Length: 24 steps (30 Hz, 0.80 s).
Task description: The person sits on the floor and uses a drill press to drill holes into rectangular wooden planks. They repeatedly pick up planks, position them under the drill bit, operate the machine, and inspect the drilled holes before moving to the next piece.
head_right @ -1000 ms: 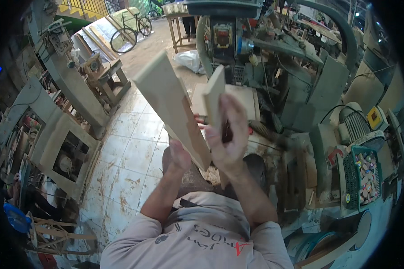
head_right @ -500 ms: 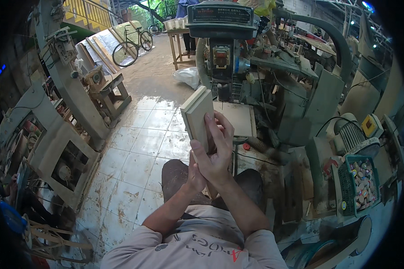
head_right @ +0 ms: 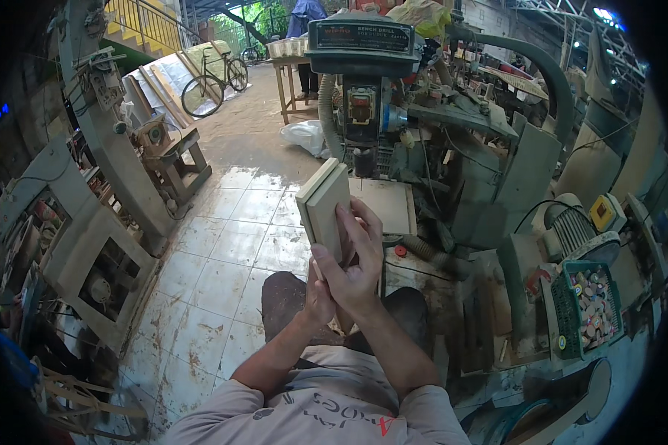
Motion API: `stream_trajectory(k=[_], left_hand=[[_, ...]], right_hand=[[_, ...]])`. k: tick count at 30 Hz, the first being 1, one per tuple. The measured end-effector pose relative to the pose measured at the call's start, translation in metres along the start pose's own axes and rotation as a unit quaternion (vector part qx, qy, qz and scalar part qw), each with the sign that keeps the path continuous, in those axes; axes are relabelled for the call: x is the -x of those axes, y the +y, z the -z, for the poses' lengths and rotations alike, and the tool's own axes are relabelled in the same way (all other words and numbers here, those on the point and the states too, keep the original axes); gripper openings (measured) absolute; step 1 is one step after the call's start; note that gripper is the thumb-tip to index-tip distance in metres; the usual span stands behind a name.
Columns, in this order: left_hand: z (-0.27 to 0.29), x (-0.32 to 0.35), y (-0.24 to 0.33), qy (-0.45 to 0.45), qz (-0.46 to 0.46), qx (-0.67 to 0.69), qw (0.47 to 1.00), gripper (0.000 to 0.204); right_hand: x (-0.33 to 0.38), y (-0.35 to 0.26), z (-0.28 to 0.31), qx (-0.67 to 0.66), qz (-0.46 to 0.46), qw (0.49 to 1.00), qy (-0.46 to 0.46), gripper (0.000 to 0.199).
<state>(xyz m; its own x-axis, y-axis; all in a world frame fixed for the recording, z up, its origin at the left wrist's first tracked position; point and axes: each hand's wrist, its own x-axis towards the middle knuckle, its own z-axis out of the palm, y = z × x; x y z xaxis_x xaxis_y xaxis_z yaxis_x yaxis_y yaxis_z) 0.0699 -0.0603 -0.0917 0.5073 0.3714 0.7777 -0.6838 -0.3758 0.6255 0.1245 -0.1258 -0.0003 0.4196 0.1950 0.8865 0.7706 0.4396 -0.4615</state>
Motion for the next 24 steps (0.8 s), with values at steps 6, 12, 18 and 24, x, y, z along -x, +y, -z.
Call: stream_trajectory(k=[6, 12, 18, 24], left_hand=[[0.004, 0.001, -0.007, -0.01, 0.021, 0.051, 0.998, 0.074], [0.007, 0.007, 0.003, 0.024, 0.127, 0.093, 0.987, 0.083], [-0.004, 0.01, 0.001, 0.031, 0.078, 0.037, 0.996, 0.068], [-0.012, 0.01, 0.006, 0.011, 0.108, 0.038, 0.993, 0.075]], right_hand=[[-0.001, -0.009, 0.003, -0.13, -0.022, 0.991, -0.007, 0.043], [-0.022, -0.026, 0.033, 0.009, -0.166, 0.984, -0.064, 0.044], [-0.022, 0.007, 0.018, -0.066, -0.103, 0.992, 0.024, 0.031], [-0.019, -0.001, 0.003, -0.092, -0.152, 0.984, 0.021, 0.039]])
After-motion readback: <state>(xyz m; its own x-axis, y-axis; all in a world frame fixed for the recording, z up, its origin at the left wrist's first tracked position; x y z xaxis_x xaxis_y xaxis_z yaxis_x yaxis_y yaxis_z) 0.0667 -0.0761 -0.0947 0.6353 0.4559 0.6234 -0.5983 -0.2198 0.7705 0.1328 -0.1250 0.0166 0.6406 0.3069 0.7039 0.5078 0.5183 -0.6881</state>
